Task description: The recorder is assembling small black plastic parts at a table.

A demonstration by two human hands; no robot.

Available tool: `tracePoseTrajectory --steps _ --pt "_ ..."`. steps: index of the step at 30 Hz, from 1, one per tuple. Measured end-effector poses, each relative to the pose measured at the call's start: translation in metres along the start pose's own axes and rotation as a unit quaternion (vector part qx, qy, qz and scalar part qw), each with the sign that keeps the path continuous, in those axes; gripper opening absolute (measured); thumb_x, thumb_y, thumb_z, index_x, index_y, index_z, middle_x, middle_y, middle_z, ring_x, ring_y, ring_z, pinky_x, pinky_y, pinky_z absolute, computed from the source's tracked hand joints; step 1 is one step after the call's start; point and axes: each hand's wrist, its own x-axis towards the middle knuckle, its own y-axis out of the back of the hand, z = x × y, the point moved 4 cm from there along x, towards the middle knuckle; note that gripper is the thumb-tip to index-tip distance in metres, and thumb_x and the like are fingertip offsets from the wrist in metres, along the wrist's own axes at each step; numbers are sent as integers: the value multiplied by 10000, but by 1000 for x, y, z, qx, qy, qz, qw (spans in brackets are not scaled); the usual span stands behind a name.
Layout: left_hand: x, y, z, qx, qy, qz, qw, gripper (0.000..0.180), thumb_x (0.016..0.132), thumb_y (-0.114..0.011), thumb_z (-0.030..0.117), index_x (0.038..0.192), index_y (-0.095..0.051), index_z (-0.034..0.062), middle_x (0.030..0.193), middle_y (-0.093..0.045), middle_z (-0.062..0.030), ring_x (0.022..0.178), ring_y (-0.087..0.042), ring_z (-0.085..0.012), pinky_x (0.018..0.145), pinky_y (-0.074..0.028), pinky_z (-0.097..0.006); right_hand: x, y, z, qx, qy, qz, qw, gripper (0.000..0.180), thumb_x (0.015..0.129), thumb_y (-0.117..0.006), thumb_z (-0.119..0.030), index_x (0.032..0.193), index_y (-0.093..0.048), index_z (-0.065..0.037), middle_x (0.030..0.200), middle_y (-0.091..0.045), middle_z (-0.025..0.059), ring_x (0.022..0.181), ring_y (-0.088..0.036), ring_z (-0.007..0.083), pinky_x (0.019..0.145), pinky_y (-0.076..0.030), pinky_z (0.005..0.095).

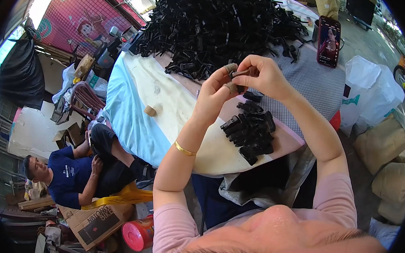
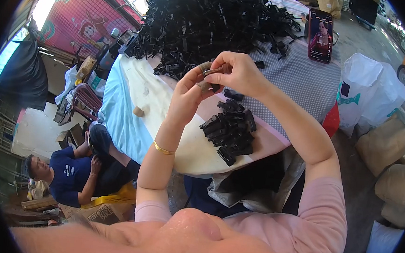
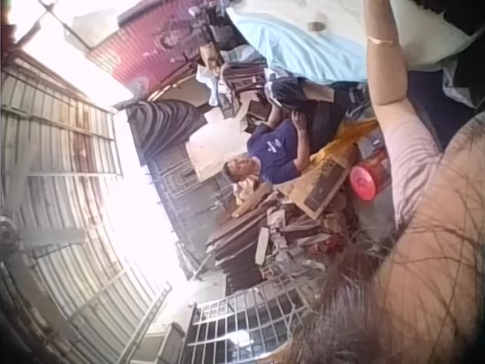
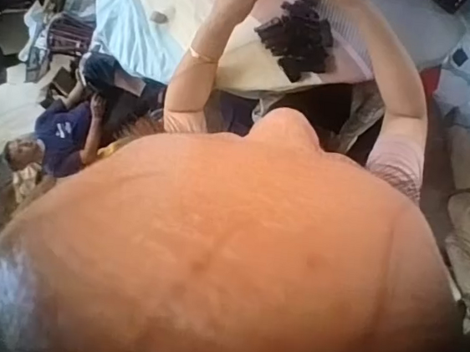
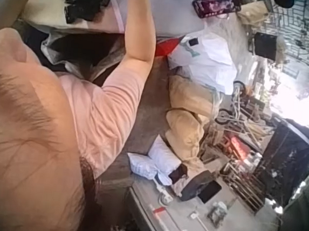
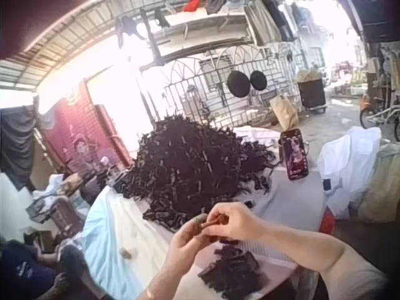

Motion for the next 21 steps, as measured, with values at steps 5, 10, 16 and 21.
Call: tracePoseTrajectory --steps 5,10,16,21 --pt "2 -1 -6 98 -66 23 993 419 779 -592 -36 1168 -435 -30 1006 -573 -91 906 -567 -142 810 -479 -259 1 -4 13 29 -45 -20 998 151 759 -667 -147 790 -592 -20 637 -563 -4 515 -476 35 462 -380 161" --pt "1 8 -1 51 -64 58 995 329 783 -603 -16 1089 -485 -33 910 -605 -81 817 -592 -132 762 -497 -251 0 -5 11 94 -148 -70 982 166 836 -575 -163 791 -622 -11 620 -559 4 515 -470 48 462 -369 173" --pt "0 9 1 123 -81 100 984 285 764 -630 -12 1025 -516 -33 855 -615 -65 776 -588 -105 702 -492 -225 0 -5 9 62 -100 -73 990 176 840 -557 -132 787 -636 17 601 -561 16 527 -487 61 484 -394 194" --pt "-1 9 5 184 -81 116 973 269 751 -643 -19 993 -526 -37 823 -616 -58 745 -580 -87 672 -487 -207 -2 -7 6 16 -41 -69 997 141 825 -563 -100 807 -636 19 581 -559 29 524 -496 64 488 -404 202"
